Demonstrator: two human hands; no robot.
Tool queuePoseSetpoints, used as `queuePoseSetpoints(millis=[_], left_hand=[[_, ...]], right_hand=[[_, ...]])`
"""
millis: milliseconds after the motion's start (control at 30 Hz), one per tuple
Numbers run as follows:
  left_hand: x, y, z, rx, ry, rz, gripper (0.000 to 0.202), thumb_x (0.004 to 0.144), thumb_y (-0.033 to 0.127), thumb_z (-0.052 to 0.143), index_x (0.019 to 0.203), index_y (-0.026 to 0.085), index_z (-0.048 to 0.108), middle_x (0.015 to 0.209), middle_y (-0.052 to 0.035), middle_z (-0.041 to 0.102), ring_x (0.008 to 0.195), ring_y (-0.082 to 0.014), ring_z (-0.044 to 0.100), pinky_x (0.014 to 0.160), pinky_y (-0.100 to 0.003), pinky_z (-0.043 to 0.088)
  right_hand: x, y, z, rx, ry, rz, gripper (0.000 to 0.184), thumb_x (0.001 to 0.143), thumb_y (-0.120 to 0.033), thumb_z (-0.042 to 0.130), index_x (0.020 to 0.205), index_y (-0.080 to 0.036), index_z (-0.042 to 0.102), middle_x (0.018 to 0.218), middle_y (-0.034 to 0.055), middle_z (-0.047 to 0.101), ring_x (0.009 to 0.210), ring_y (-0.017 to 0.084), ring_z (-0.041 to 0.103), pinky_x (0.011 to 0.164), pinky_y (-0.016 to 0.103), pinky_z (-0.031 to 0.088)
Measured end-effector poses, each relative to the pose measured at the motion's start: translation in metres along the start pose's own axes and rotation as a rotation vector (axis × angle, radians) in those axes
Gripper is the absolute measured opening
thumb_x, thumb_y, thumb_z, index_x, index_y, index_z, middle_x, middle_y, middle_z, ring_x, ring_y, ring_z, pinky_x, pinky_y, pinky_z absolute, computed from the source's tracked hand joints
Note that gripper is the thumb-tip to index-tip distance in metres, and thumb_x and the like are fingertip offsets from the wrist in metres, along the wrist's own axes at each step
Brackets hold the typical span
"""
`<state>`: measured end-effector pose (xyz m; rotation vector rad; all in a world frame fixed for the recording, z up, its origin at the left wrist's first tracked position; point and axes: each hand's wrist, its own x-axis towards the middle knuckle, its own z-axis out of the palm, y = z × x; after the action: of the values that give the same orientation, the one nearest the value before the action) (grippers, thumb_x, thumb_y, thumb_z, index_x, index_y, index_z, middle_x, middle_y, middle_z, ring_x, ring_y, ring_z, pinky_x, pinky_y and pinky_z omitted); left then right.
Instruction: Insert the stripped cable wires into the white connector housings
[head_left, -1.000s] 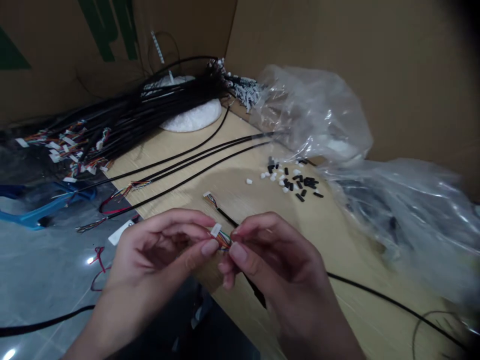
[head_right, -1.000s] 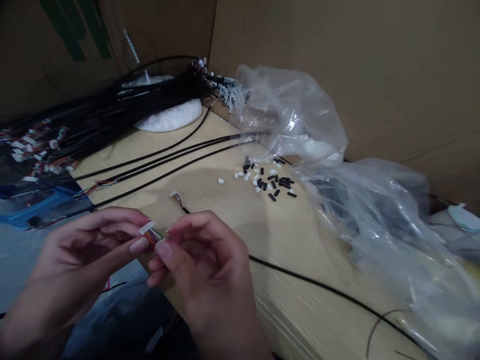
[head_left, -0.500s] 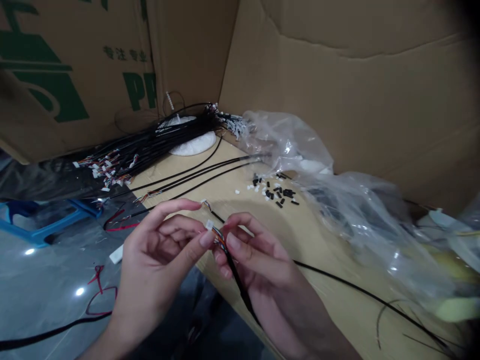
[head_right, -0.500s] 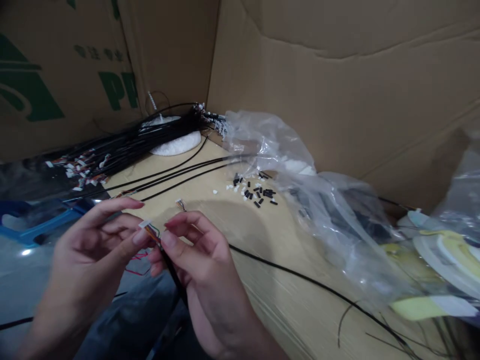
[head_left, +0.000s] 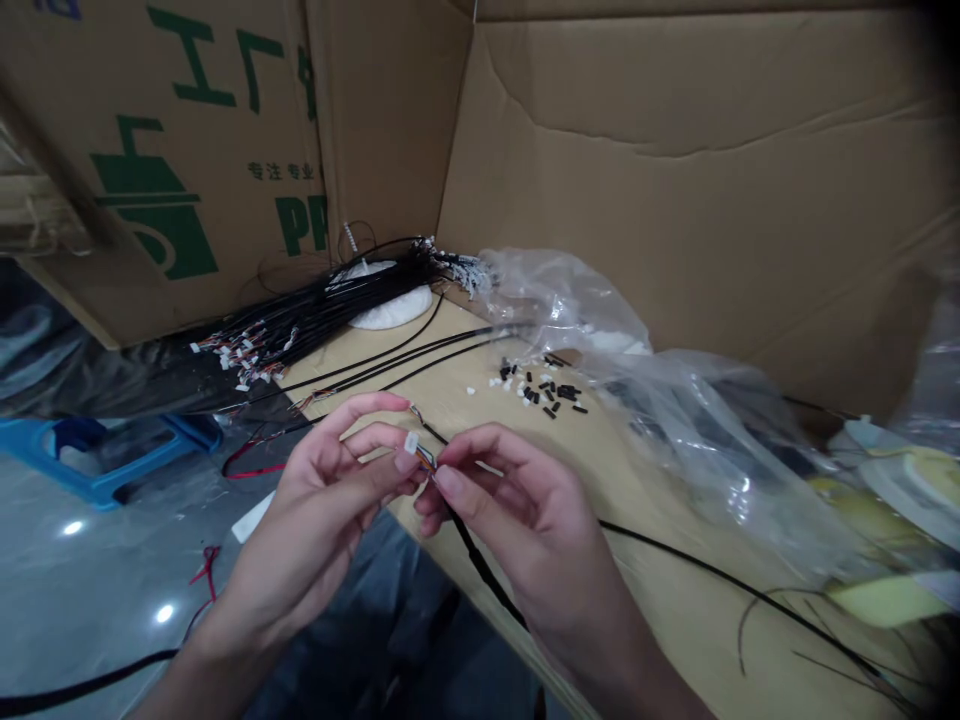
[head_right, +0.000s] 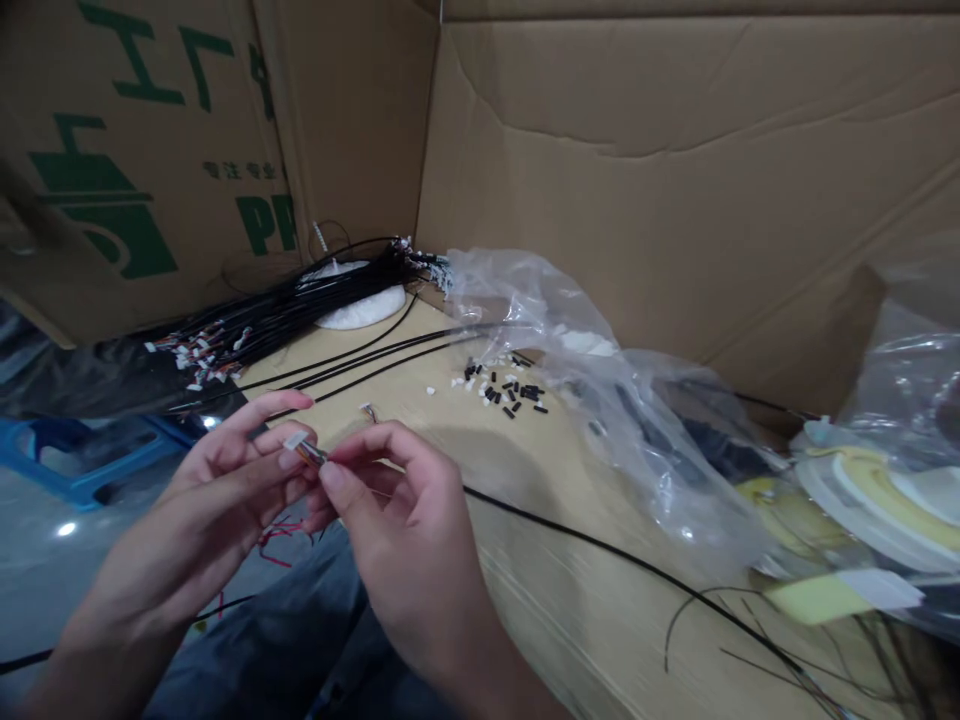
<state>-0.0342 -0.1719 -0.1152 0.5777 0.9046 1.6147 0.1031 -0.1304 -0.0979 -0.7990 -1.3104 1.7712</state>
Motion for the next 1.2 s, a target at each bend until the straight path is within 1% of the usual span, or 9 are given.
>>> queuePoseSetpoints(millis=[100, 167, 233, 300, 400, 533, 733, 900, 1200], left_hand=[[-0.005, 0.0, 0.0, 0.03, 0.033, 0.026, 0.032, 0.07, 0.016, 0.086, 0.1, 0.022, 0.075, 0.069, 0.0008, 0.072, 0.061, -0.0103, 0.065, 0.055, -0.015, 0.056], [-0.007, -0.001, 0.0, 0.058, 0.056, 0.045, 0.023, 0.073, 0.017, 0.084, 0.095, 0.02, 0.078, 0.074, -0.0002, 0.073, 0.066, -0.0091, 0.067, 0.061, -0.012, 0.056], [-0.009, -0.001, 0.001, 0.083, 0.066, 0.078, 0.015, 0.075, 0.021, 0.084, 0.089, 0.019, 0.081, 0.082, -0.0019, 0.076, 0.071, -0.0087, 0.068, 0.066, -0.011, 0.056], [-0.011, -0.001, 0.001, 0.105, 0.058, 0.119, 0.015, 0.073, 0.026, 0.085, 0.087, 0.02, 0.082, 0.089, -0.0026, 0.077, 0.075, -0.0094, 0.068, 0.068, -0.01, 0.056], [-0.012, 0.0, 0.001, 0.151, 0.026, 0.166, 0.017, 0.069, 0.026, 0.089, 0.083, 0.022, 0.081, 0.082, 0.0002, 0.075, 0.072, -0.0087, 0.067, 0.066, -0.009, 0.055], [-0.014, 0.002, -0.002, 0.205, 0.007, 0.186, 0.013, 0.071, 0.024, 0.088, 0.08, 0.022, 0.078, 0.074, 0.002, 0.071, 0.067, -0.008, 0.064, 0.062, -0.01, 0.055], [-0.02, 0.006, -0.009, 0.32, -0.016, 0.189, 0.014, 0.073, 0.026, 0.086, 0.084, 0.025, 0.078, 0.081, 0.0014, 0.073, 0.073, -0.0095, 0.065, 0.066, -0.012, 0.057], [-0.025, 0.009, -0.014, 0.284, 0.002, 0.15, 0.016, 0.072, 0.024, 0.086, 0.086, 0.027, 0.08, 0.081, 0.0018, 0.076, 0.071, -0.0083, 0.067, 0.065, -0.009, 0.056], [-0.026, 0.01, -0.019, 0.345, -0.066, 0.184, 0.013, 0.076, 0.025, 0.084, 0.087, 0.031, 0.081, 0.082, 0.0043, 0.079, 0.071, -0.0067, 0.072, 0.069, -0.006, 0.056]], right_hand=[[-0.002, -0.004, 0.001, -0.095, 0.004, 0.003, 0.013, 0.079, -0.018, 0.074, 0.074, -0.017, 0.062, 0.066, -0.0036, 0.064, 0.06, 0.008, 0.063, 0.062, 0.019, 0.054], [-0.003, -0.005, 0.002, -0.142, 0.024, -0.016, 0.012, 0.079, -0.016, 0.073, 0.073, -0.018, 0.062, 0.065, -0.0037, 0.064, 0.059, 0.009, 0.063, 0.061, 0.019, 0.054], [-0.005, -0.005, 0.002, -0.22, 0.064, -0.09, 0.011, 0.08, -0.017, 0.071, 0.073, -0.018, 0.062, 0.066, -0.0031, 0.064, 0.059, 0.01, 0.063, 0.06, 0.02, 0.054], [-0.008, -0.002, 0.003, -0.317, 0.104, -0.197, 0.01, 0.081, -0.017, 0.069, 0.074, -0.019, 0.061, 0.069, -0.002, 0.064, 0.061, 0.011, 0.064, 0.06, 0.022, 0.054], [-0.012, 0.004, 0.004, -0.439, 0.135, -0.326, 0.01, 0.083, -0.015, 0.066, 0.076, -0.02, 0.06, 0.073, -0.0009, 0.064, 0.065, 0.013, 0.066, 0.061, 0.025, 0.055], [-0.019, 0.007, 0.006, -0.508, 0.152, -0.399, 0.011, 0.085, -0.012, 0.061, 0.078, -0.02, 0.059, 0.075, -0.001, 0.063, 0.069, 0.013, 0.067, 0.064, 0.026, 0.055], [-0.026, 0.005, 0.01, -0.513, 0.167, -0.428, 0.013, 0.083, -0.009, 0.064, 0.078, -0.02, 0.06, 0.075, -0.0018, 0.064, 0.07, 0.012, 0.067, 0.064, 0.025, 0.056], [-0.024, 0.004, 0.01, -0.538, 0.157, -0.469, 0.013, 0.081, -0.009, 0.065, 0.077, -0.021, 0.062, 0.075, -0.0007, 0.066, 0.067, 0.013, 0.068, 0.062, 0.025, 0.057], [-0.021, 0.001, 0.008, -0.447, 0.066, -0.312, 0.013, 0.08, -0.011, 0.065, 0.072, -0.02, 0.062, 0.076, 0.0002, 0.068, 0.072, 0.014, 0.069, 0.065, 0.023, 0.057]])
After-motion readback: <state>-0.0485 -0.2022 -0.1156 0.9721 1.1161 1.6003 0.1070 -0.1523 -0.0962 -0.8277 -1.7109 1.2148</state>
